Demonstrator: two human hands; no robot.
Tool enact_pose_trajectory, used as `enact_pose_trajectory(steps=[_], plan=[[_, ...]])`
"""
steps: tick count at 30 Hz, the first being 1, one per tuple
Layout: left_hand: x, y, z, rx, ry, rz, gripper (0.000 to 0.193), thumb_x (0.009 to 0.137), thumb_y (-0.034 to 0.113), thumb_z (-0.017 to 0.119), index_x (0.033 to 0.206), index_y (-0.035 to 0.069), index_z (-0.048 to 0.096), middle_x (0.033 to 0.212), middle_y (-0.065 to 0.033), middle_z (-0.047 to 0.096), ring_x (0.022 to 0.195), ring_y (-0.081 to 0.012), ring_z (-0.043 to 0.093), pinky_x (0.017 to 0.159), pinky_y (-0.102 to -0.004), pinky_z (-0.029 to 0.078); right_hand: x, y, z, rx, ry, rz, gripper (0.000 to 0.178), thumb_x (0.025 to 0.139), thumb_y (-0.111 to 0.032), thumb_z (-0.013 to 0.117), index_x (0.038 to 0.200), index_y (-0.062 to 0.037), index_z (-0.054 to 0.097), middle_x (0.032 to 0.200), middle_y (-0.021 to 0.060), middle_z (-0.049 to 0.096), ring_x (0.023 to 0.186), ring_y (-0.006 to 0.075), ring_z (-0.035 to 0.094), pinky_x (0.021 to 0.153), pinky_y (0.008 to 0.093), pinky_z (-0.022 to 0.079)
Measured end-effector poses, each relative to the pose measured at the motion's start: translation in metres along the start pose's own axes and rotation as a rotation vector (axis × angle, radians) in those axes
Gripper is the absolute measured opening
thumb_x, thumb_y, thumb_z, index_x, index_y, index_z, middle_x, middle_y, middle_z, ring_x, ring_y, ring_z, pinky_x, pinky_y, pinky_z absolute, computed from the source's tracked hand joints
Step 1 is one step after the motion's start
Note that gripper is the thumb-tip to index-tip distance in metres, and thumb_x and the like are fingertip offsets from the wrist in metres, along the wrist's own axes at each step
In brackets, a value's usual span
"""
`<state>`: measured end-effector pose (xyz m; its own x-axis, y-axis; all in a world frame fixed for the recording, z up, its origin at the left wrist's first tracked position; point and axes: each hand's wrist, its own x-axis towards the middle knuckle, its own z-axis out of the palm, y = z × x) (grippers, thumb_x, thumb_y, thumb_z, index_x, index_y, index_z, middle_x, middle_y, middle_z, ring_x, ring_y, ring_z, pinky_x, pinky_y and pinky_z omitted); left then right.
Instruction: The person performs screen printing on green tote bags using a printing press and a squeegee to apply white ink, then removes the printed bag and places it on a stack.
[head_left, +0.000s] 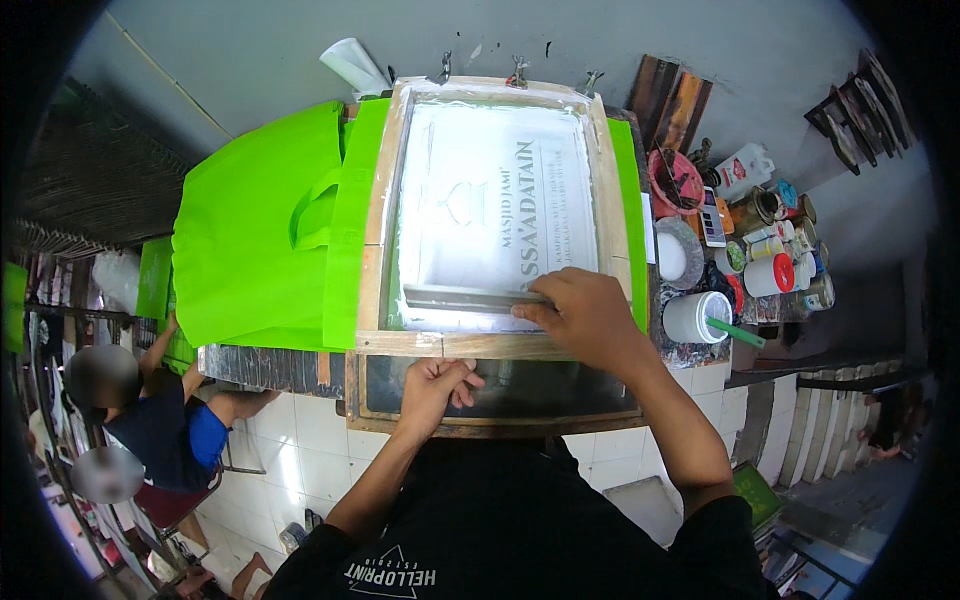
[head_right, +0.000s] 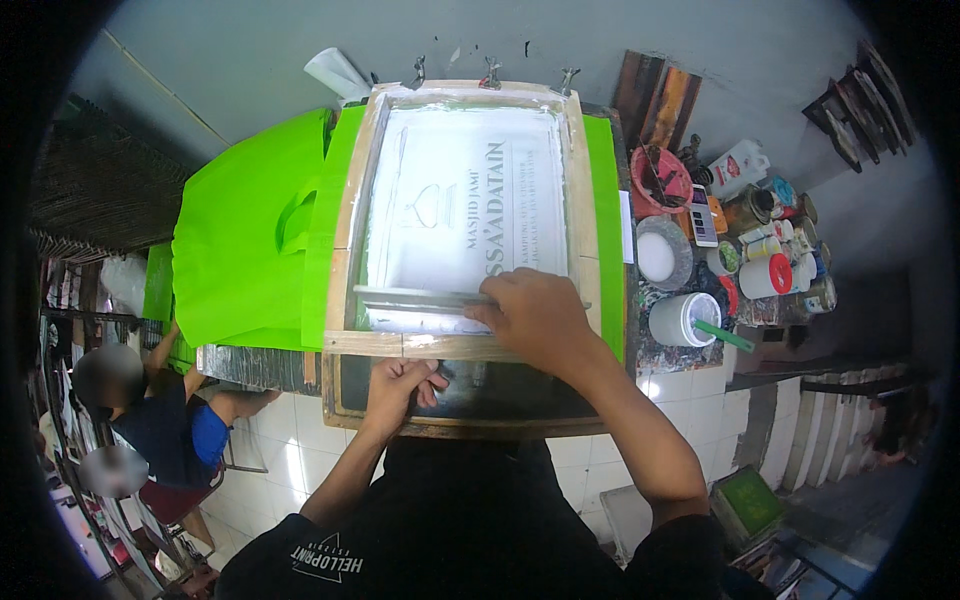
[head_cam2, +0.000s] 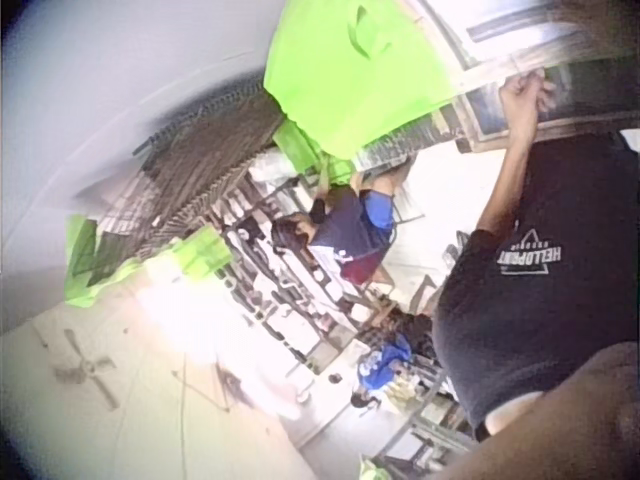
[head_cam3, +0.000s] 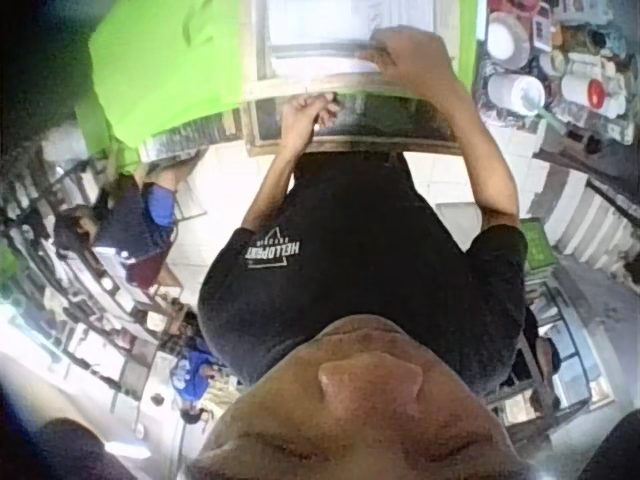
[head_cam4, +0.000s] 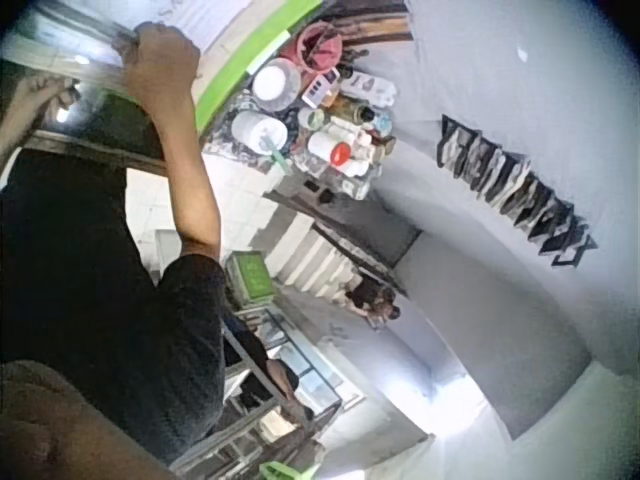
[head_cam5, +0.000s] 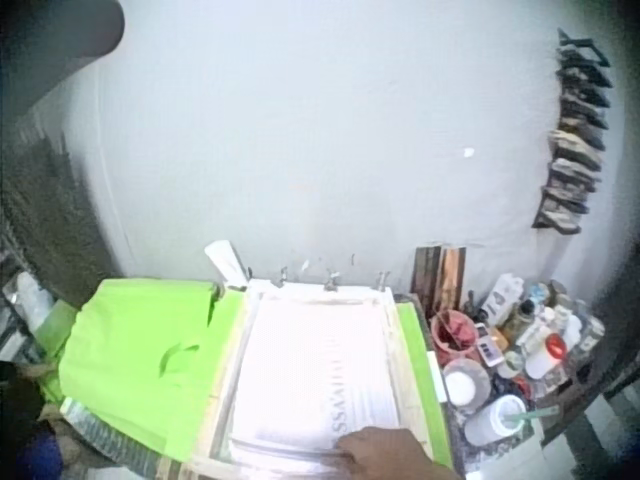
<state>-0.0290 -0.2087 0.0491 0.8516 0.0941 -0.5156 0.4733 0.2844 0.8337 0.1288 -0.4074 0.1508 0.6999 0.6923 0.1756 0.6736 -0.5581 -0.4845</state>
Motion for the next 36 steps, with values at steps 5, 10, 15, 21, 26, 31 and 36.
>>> enact_pose_trajectory(steps=[5,10,15,21,26,31,36], plan=[[-0.002,-0.001,-0.001,-0.025,-0.022,-0.016,0.021,0.097,0.015,0.066,0.091,-0.005,0.07,0.072,-0.0099,0.07,0.05,-0.0106,0.058,0.047,-0.0235,0.043,-0.004,-0.007,0.019,-0.096,-0.059,-0.04,0.026,0.087,-0.029,0.075,0.083,-0.0052,0.066,0.079,0.0127,0.069,0.078,0.031,0.068,0.066,0.0419,0.053],[-0.002,-0.003,-0.002,-0.093,-0.027,-0.012,0.015,0.095,0.009,0.065,0.094,-0.006,0.07,0.071,-0.0106,0.069,0.048,-0.0104,0.056,0.045,-0.0237,0.042,0.005,0.007,0.032,-0.191,0.034,-0.169,0.024,0.087,-0.027,0.073,0.081,-0.0068,0.063,0.077,0.0102,0.068,0.075,0.0294,0.067,0.064,0.042,0.053],[-0.004,-0.001,-0.005,-0.004,-0.014,-0.042,0.015,0.094,0.011,0.066,0.093,-0.004,0.069,0.071,-0.0117,0.07,0.049,-0.0113,0.058,0.045,-0.0257,0.043,0.082,0.069,0.037,-0.214,0.142,-0.222,0.025,0.088,-0.028,0.073,0.083,-0.0056,0.065,0.078,0.0112,0.068,0.075,0.0298,0.067,0.064,0.043,0.053],[-0.001,0.014,-0.01,-0.107,-0.12,-0.162,0.025,0.098,0.016,0.058,0.108,-0.005,0.066,0.092,-0.0193,0.074,0.069,-0.019,0.069,0.059,-0.0292,0.052,0.204,0.167,0.015,-0.307,0.171,-0.172,0.037,0.091,-0.042,0.069,0.101,-0.0068,0.072,0.091,0.0156,0.073,0.088,0.0361,0.069,0.079,0.0479,0.053],[-0.019,0.035,-0.015,-0.401,-0.314,-0.243,0.039,0.103,0.022,0.05,0.128,-0.007,0.058,0.123,-0.0277,0.068,0.098,-0.0305,0.073,0.084,-0.0359,0.059,0.256,0.146,-0.029,-0.083,-0.101,0.149,0.046,0.083,-0.047,0.076,0.101,-0.0049,0.075,0.093,0.0193,0.073,0.091,0.0384,0.069,0.083,0.047,0.052],[0.031,0.093,-0.014,-0.01,-0.366,0.038,0.028,0.104,0.012,0.053,0.125,-0.002,0.062,0.118,-0.0189,0.07,0.1,-0.026,0.072,0.088,-0.0357,0.058,0.261,0.163,-0.017,-0.322,-0.016,0.239,0.057,0.083,-0.058,0.073,0.105,-0.0054,0.076,0.088,0.0191,0.074,0.088,0.0357,0.072,0.08,0.046,0.055],[0.143,0.204,0.009,0.56,0.027,0.76,0.026,0.097,0.012,0.065,0.12,0.002,0.067,0.116,-0.0127,0.07,0.113,-0.0242,0.066,0.1,-0.0358,0.05,0.238,0.15,0.016,-0.482,0.182,0.189,0.073,0.08,-0.074,0.065,0.105,-0.0064,0.076,0.083,0.0158,0.075,0.081,0.0322,0.074,0.075,0.0448,0.057]])
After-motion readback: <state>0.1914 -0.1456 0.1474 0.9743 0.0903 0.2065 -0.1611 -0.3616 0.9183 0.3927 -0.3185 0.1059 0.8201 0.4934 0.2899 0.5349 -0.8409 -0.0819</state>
